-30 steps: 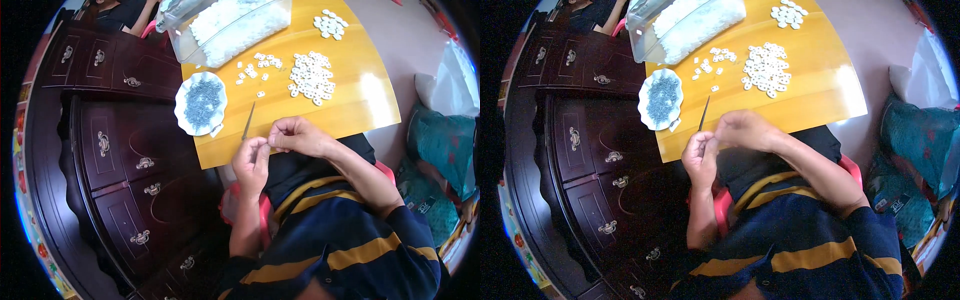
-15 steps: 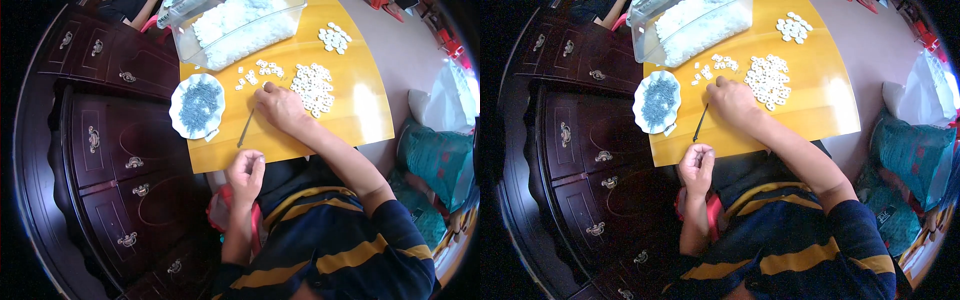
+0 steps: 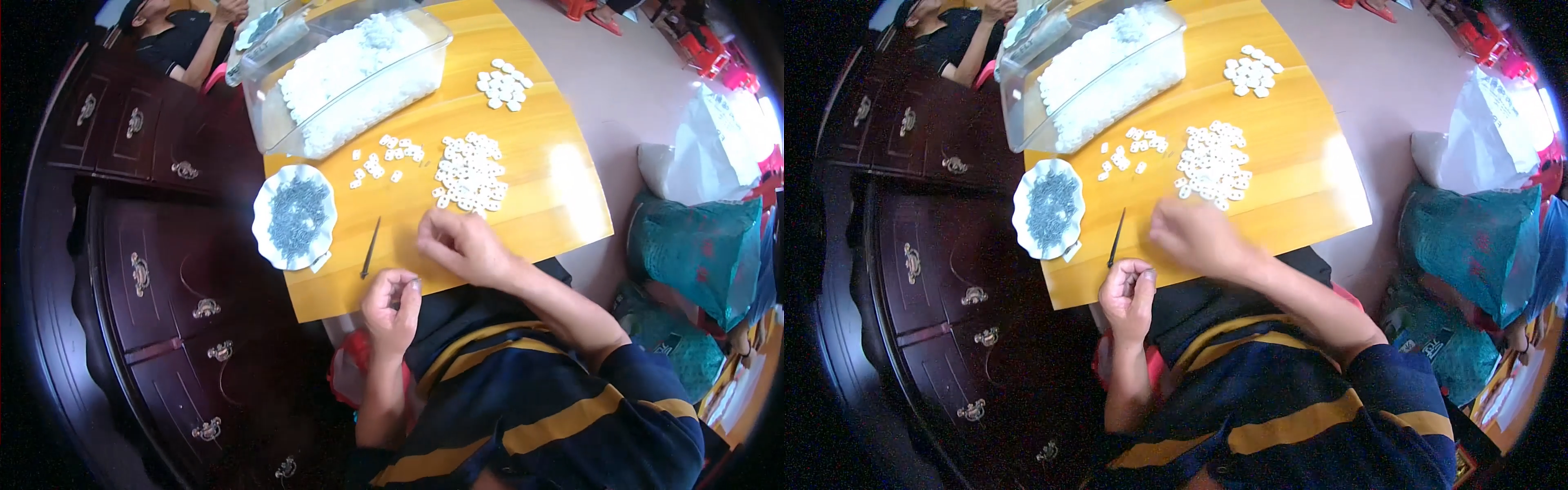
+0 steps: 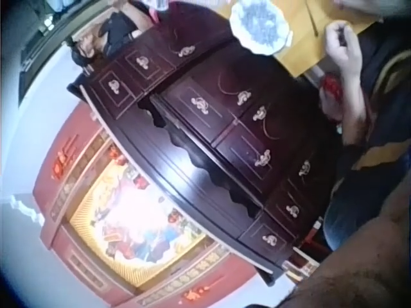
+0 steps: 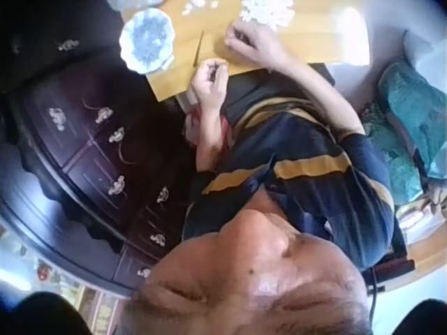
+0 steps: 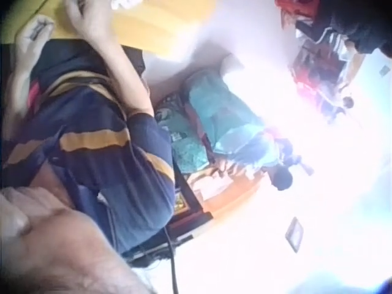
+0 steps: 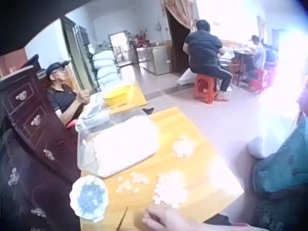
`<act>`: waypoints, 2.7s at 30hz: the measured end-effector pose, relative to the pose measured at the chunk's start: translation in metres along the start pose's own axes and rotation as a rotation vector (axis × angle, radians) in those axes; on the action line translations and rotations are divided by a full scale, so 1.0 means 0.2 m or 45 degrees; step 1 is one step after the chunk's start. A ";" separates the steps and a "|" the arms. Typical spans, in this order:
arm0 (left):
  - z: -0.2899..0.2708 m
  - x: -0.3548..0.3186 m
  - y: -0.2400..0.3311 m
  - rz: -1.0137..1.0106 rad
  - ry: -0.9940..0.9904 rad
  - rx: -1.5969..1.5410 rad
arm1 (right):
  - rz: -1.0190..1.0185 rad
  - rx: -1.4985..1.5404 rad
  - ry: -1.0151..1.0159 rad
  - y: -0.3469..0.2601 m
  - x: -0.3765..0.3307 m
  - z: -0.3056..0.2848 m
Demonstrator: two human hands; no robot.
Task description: Assembling small white plastic components by inserting metal pins into them.
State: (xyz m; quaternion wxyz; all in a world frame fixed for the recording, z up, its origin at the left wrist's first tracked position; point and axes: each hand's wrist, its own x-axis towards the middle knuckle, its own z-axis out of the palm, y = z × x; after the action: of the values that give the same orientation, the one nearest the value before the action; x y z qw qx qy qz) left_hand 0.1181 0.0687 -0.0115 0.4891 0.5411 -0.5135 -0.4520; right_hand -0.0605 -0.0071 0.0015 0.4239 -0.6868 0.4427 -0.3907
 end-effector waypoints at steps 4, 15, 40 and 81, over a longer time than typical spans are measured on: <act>0.11 0.03 0.07 0.046 -0.124 0.028 | 0.505 0.932 -0.222 0.03 -0.20 -0.07; 0.35 0.05 0.10 0.141 -0.295 0.104 | 0.492 1.280 -0.055 0.16 -0.36 -0.26; 0.53 0.12 0.17 0.194 -0.189 0.293 | 0.597 1.440 0.172 0.18 -0.39 -0.31; 0.54 0.10 0.16 0.011 -0.186 0.168 | 0.400 0.833 0.301 0.23 -0.42 -0.25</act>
State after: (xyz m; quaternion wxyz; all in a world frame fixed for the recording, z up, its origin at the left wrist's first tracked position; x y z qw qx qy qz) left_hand 0.0096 0.0422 0.0080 0.4155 0.5357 -0.5787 -0.4533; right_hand -0.1442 0.0477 -0.0383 0.6214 -0.3893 0.4403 -0.5181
